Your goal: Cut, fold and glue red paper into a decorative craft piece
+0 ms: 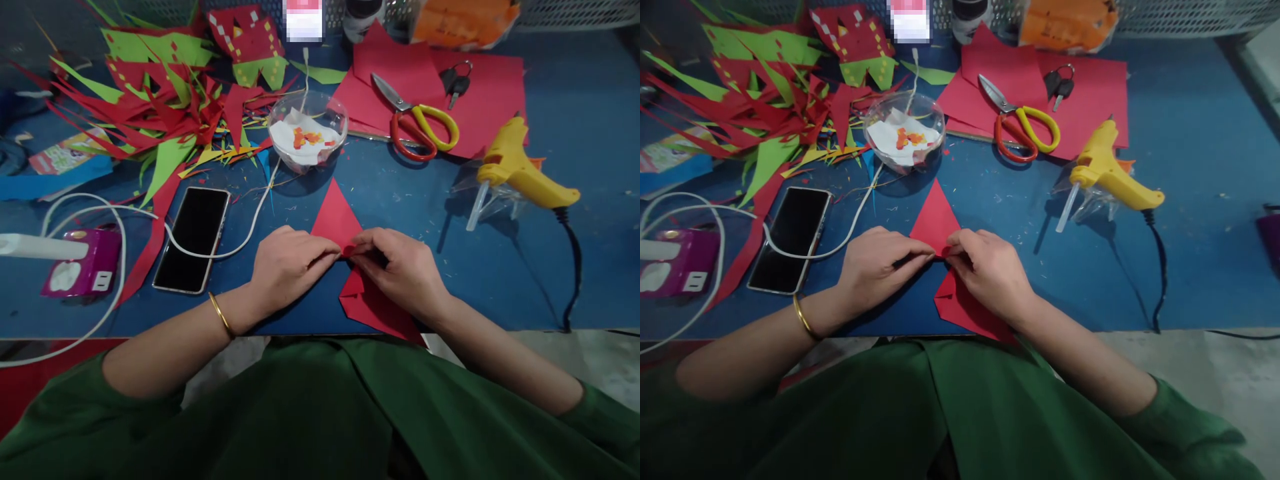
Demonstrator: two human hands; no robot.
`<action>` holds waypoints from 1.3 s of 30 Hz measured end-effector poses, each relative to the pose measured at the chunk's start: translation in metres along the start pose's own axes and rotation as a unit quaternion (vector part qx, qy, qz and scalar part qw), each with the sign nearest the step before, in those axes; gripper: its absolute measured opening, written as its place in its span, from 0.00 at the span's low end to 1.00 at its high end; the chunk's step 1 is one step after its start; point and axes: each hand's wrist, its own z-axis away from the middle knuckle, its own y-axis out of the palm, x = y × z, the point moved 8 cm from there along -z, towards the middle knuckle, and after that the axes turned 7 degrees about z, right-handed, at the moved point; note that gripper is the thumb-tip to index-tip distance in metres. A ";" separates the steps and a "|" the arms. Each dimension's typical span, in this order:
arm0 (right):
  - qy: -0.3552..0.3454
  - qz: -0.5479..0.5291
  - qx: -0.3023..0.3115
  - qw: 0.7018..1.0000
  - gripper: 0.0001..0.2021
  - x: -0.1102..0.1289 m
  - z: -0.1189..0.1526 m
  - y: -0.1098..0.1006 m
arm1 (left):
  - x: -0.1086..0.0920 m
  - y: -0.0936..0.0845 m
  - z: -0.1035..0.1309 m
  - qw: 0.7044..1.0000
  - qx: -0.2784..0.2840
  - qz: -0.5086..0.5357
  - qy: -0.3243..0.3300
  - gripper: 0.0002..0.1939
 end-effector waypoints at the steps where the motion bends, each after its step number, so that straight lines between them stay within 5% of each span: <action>1: -0.004 0.007 -0.002 1.000 0.04 0.000 0.000 0.000 | 0.002 -0.002 -0.001 1.000 -0.005 0.022 -0.014 0.11; 7: -0.003 0.004 -0.001 1.000 0.06 0.002 0.000 0.001 | 0.028 -0.033 0.003 0.976 -0.097 0.120 -0.154 0.09; 15: 0.001 0.010 -0.003 1.000 0.05 0.002 0.001 -0.001 | 0.024 -0.017 0.005 0.997 0.034 0.029 -0.062 0.05; 32: 0.058 0.026 -0.030 0.998 0.07 0.001 0.004 -0.002 | 0.026 -0.015 0.004 0.997 -0.010 0.045 -0.068 0.02; 39: 0.063 0.038 -0.025 0.997 0.06 0.001 0.004 -0.001 | 0.029 -0.010 0.002 0.994 0.013 0.059 -0.092 0.03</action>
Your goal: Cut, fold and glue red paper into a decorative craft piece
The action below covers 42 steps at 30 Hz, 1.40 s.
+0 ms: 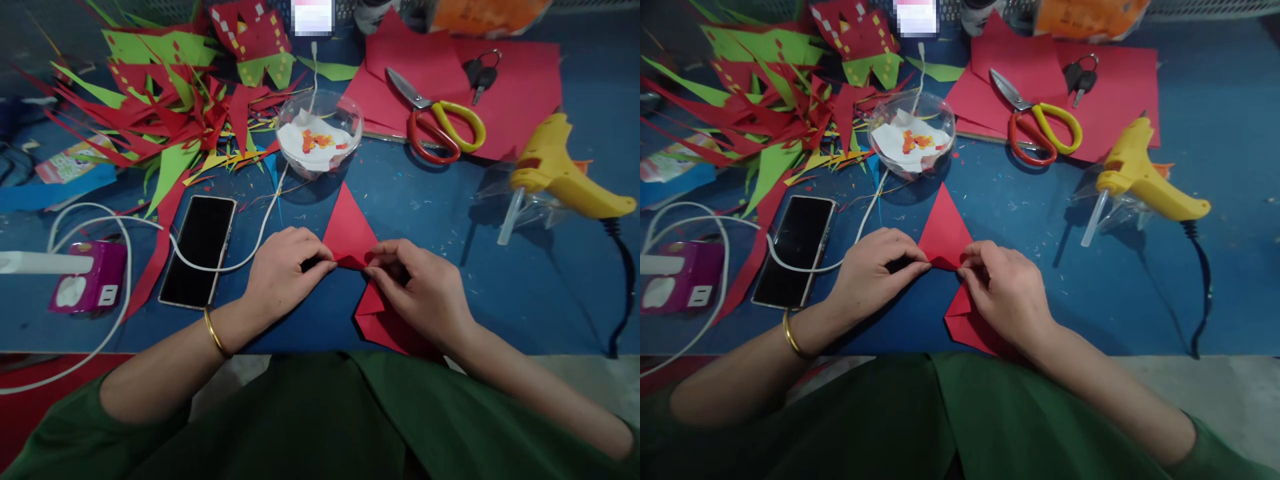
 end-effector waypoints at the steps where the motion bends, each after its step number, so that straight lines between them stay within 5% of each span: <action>1: 0.002 0.009 -0.001 1.000 0.06 0.000 0.001 0.000 | 0.000 0.000 0.000 1.000 0.002 -0.003 -0.001 0.03; 27: 0.064 0.021 0.026 0.997 0.08 -0.005 0.000 0.002 | -0.006 0.003 -0.001 0.997 -0.021 -0.068 -0.023 0.04; 36: 0.054 0.045 0.017 0.997 0.08 -0.007 0.001 0.003 | -0.051 0.015 0.016 0.941 -0.006 -0.231 0.249 0.13; 42: 0.052 0.031 0.019 0.998 0.08 -0.007 0.000 0.003 | -0.062 0.031 0.030 0.920 0.030 -0.302 0.247 0.15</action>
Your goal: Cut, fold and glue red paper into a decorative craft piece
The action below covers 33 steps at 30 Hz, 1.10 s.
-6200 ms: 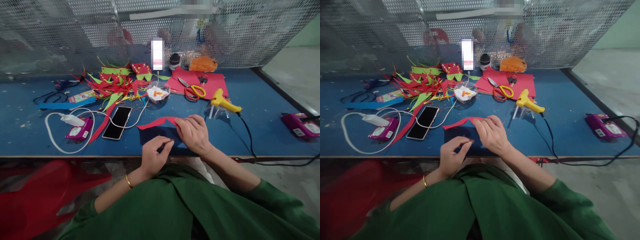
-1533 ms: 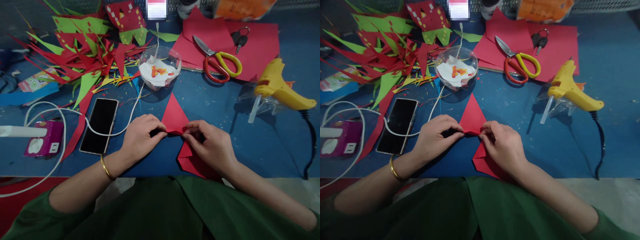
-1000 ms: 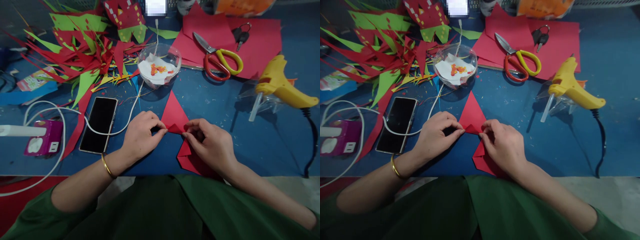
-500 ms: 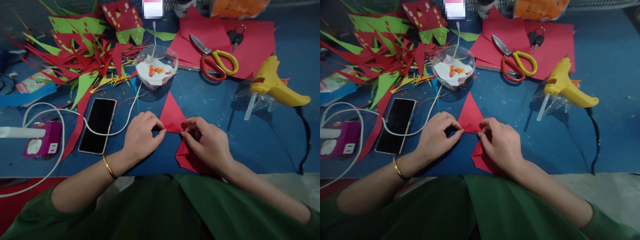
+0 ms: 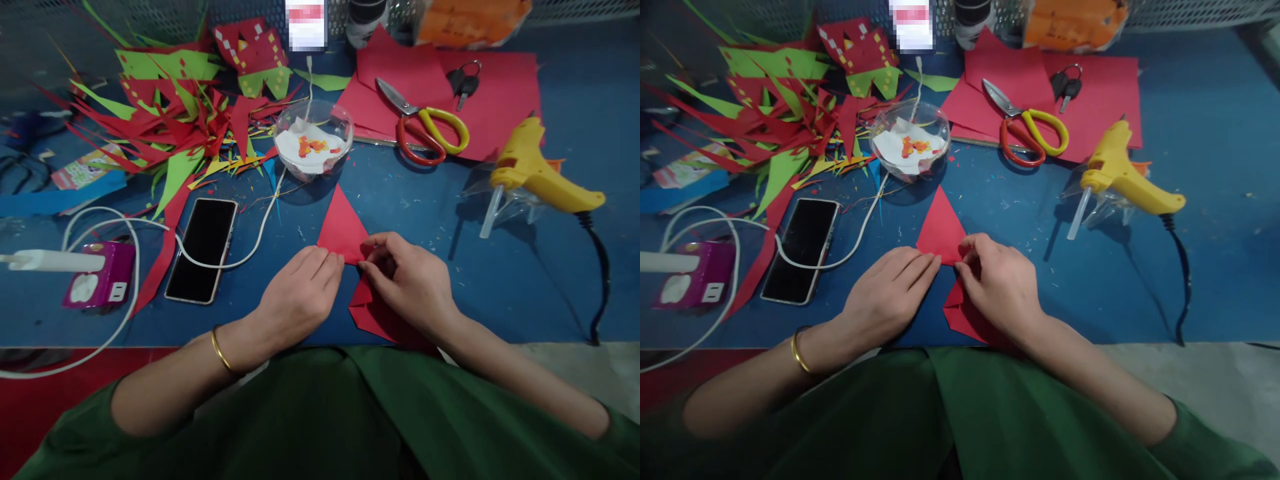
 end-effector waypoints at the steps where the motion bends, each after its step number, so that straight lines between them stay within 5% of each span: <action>1: 0.001 -0.002 0.001 1.000 0.08 0.000 0.000 0.000 | -0.002 0.002 0.002 1.000 0.013 0.002 -0.014 0.17; 9: 0.014 -0.022 0.016 1.000 0.08 -0.003 -0.002 0.002 | -0.006 0.012 0.013 0.993 0.059 0.033 -0.097 0.30; 26: 0.027 -0.037 0.023 0.999 0.09 -0.005 -0.002 0.002 | -0.012 0.016 0.009 0.997 0.039 0.041 -0.054 0.38; 33: 0.074 -0.240 0.014 0.968 0.11 -0.024 -0.003 -0.001 | -0.009 0.018 0.009 0.994 0.063 0.052 -0.066 0.35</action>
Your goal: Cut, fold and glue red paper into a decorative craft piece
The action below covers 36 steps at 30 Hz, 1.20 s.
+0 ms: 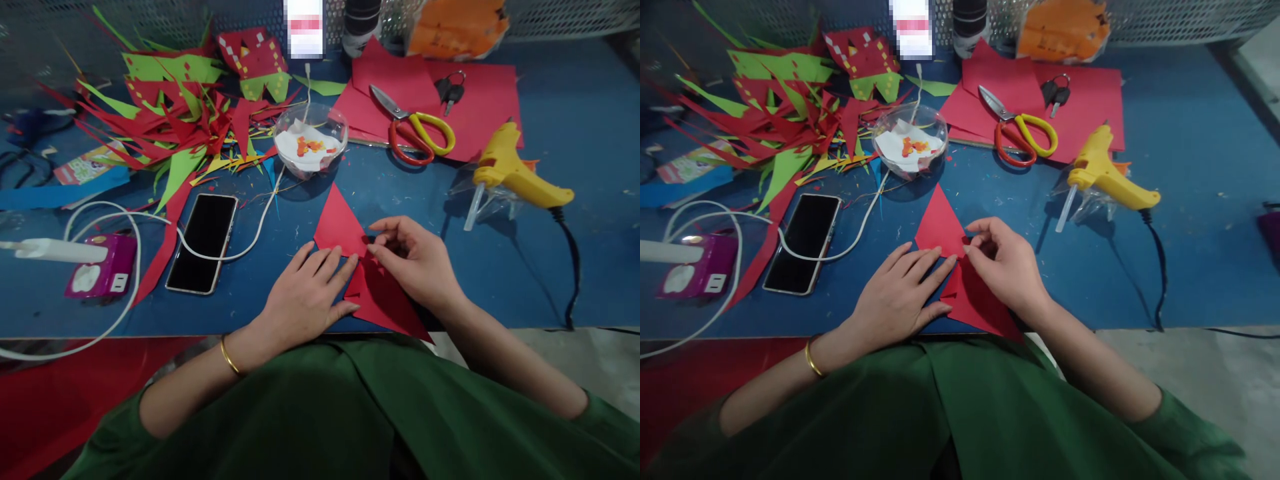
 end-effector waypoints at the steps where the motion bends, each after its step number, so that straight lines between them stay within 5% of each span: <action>1: -0.002 -0.021 -0.007 1.000 0.11 -0.001 0.001 -0.003 | 0.000 0.000 0.000 1.000 0.001 0.001 0.000 0.35; 6: -0.110 0.113 -0.012 0.987 0.11 0.018 0.015 -0.014 | -0.001 0.000 -0.002 1.000 -0.002 0.001 0.002 0.34; 10: -0.309 0.257 0.016 0.915 0.15 0.043 0.037 -0.004 | -0.003 -0.002 -0.002 1.000 -0.018 -0.007 0.008 0.34; 13: -0.386 0.305 0.026 0.870 0.18 0.049 0.049 0.005 | -0.004 -0.004 -0.001 0.999 -0.032 -0.012 0.015 0.35; 20: -0.410 0.366 0.036 0.835 0.20 0.049 0.053 0.018 | -0.006 -0.006 0.000 0.999 -0.031 -0.030 0.018 0.33; 31: -0.409 0.367 0.024 0.835 0.21 0.046 0.053 0.019 | 0.002 -0.014 0.009 0.994 -0.045 -0.089 -0.036 0.29; 36: -0.408 0.356 0.018 0.840 0.21 0.046 0.054 0.018 | 0.009 -0.025 0.021 0.989 -0.115 -0.053 -0.079 0.30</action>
